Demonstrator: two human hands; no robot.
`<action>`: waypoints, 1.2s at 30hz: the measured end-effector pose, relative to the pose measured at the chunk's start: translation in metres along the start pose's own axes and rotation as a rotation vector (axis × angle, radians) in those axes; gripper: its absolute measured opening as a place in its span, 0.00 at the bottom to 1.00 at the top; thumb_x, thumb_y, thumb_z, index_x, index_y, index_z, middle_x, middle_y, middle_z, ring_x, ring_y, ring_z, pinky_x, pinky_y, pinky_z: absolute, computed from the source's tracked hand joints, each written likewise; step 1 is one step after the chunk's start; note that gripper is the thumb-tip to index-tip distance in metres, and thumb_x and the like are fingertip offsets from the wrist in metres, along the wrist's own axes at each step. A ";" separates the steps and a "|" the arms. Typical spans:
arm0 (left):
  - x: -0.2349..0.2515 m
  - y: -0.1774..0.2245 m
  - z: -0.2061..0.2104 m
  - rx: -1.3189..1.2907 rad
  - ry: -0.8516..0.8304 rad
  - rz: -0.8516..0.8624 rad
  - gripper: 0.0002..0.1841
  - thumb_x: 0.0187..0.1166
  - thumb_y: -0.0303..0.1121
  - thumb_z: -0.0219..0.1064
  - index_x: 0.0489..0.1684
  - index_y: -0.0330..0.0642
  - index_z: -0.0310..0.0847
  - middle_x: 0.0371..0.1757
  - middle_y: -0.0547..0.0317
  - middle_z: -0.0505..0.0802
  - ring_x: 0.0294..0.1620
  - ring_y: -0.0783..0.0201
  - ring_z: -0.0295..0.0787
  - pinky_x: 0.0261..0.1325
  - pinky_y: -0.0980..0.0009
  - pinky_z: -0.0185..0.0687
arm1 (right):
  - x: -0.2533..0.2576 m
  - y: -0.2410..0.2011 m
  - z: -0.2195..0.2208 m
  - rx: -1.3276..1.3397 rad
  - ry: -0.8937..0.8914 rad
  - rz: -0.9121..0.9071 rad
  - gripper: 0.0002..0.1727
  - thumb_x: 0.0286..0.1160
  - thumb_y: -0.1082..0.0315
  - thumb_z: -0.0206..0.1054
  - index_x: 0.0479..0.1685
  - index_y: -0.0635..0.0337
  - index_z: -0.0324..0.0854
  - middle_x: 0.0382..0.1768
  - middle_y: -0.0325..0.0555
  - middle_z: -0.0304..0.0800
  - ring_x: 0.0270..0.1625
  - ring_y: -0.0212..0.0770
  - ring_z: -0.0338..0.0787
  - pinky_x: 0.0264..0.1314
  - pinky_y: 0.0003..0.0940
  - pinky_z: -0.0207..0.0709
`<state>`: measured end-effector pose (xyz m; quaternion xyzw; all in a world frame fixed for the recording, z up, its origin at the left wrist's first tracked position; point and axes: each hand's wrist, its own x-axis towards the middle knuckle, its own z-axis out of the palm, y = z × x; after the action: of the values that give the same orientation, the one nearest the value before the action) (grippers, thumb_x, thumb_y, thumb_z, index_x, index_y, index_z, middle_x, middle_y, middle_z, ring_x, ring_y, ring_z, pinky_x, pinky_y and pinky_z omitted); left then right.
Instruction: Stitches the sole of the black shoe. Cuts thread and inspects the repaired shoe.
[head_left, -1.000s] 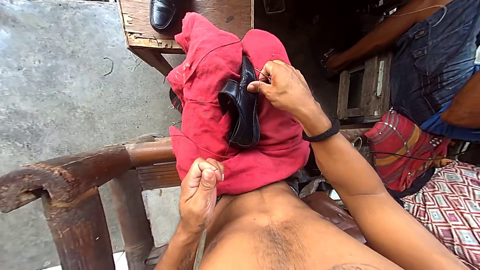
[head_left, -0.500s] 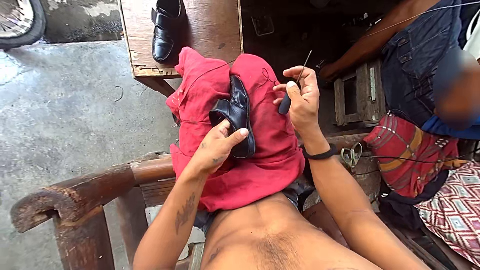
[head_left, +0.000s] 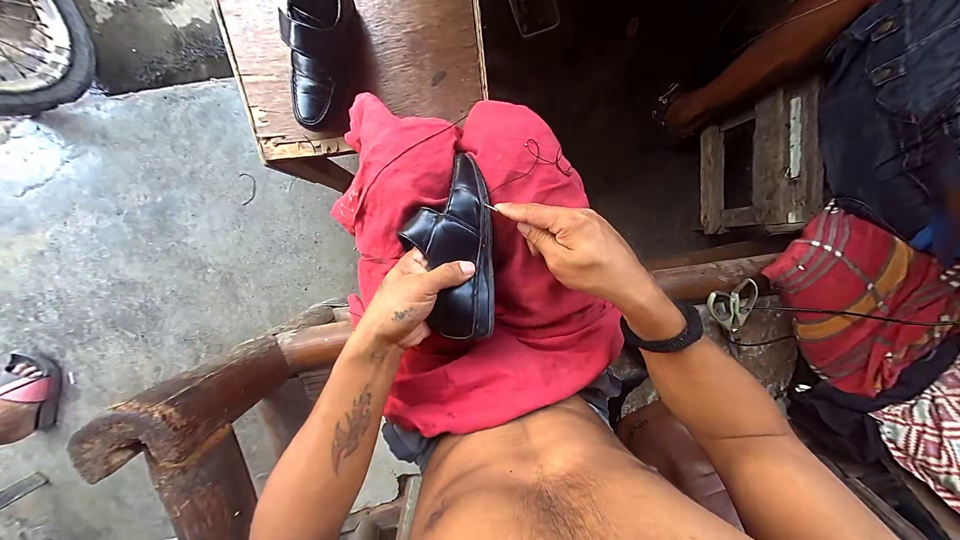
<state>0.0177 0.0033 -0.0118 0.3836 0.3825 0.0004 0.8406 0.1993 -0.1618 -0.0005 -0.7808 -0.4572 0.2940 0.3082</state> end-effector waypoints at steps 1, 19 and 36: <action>0.001 0.000 0.001 -0.009 -0.005 0.000 0.14 0.81 0.21 0.64 0.62 0.43 0.79 0.45 0.52 0.96 0.40 0.62 0.96 0.43 0.64 0.95 | 0.002 0.000 -0.001 -0.006 -0.005 -0.004 0.20 0.93 0.61 0.54 0.77 0.40 0.83 0.28 0.38 0.87 0.26 0.36 0.83 0.31 0.41 0.80; 0.013 -0.014 -0.003 0.044 -0.169 0.137 0.14 0.79 0.20 0.67 0.60 0.38 0.82 0.45 0.52 0.96 0.41 0.63 0.96 0.46 0.65 0.95 | 0.073 -0.043 -0.060 -0.680 -0.516 -0.041 0.23 0.90 0.58 0.47 0.69 0.27 0.86 0.37 0.44 0.93 0.43 0.54 0.92 0.39 0.60 0.78; 0.011 -0.011 -0.010 0.274 -0.189 0.194 0.08 0.82 0.23 0.66 0.53 0.35 0.82 0.40 0.51 0.96 0.36 0.63 0.95 0.39 0.68 0.92 | 0.101 -0.060 -0.046 -0.735 -0.688 -0.016 0.17 0.91 0.62 0.53 0.57 0.39 0.89 0.36 0.40 0.91 0.44 0.45 0.90 0.44 0.53 0.79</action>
<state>0.0158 0.0054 -0.0307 0.5279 0.2596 -0.0065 0.8086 0.2429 -0.0575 0.0562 -0.6920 -0.6116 0.3515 -0.1537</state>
